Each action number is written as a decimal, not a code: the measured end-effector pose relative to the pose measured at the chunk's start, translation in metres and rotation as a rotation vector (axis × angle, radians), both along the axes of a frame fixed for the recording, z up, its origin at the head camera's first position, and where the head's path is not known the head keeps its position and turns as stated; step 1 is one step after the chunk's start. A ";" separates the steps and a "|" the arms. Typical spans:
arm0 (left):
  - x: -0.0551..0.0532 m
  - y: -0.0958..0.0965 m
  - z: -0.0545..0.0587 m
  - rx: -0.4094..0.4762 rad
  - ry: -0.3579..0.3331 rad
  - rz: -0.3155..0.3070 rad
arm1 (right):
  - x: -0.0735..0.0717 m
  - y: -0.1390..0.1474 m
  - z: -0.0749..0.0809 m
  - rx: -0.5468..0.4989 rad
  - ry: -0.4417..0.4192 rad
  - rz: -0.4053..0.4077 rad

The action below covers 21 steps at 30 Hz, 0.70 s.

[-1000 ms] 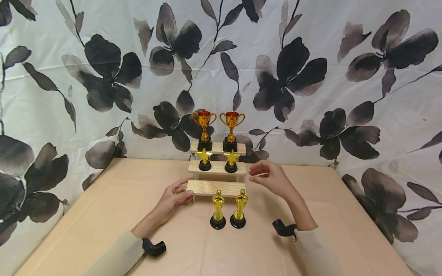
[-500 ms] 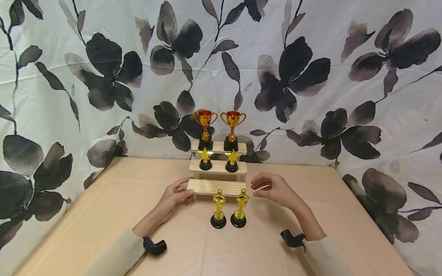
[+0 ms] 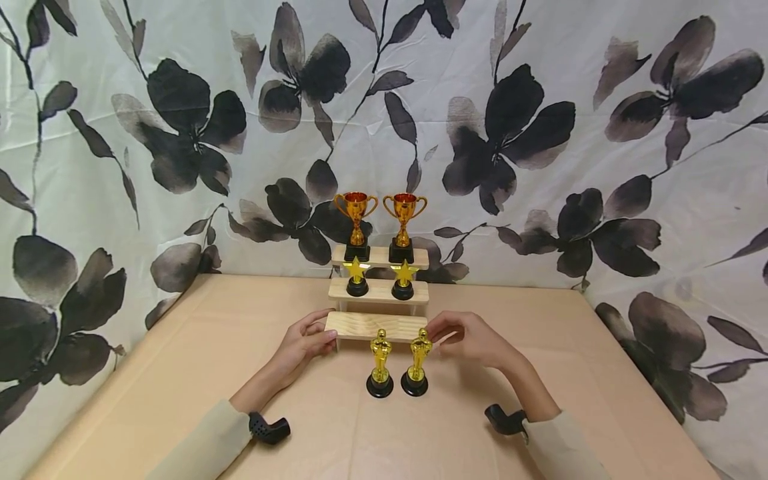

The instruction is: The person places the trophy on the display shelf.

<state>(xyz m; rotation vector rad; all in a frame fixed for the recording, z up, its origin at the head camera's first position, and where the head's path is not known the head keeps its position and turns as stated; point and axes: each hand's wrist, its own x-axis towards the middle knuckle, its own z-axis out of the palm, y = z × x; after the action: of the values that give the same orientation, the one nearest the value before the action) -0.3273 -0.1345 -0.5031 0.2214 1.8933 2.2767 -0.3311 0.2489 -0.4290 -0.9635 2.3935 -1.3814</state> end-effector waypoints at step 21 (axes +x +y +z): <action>0.002 0.001 0.002 -0.006 0.005 0.009 | 0.005 -0.021 -0.016 -0.028 -0.187 0.163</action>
<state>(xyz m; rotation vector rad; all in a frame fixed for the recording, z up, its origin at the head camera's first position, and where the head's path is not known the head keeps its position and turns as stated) -0.3256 -0.1332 -0.5013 0.2188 1.9070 2.2778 -0.3262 0.2278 -0.4452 -0.9667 2.1167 -1.3828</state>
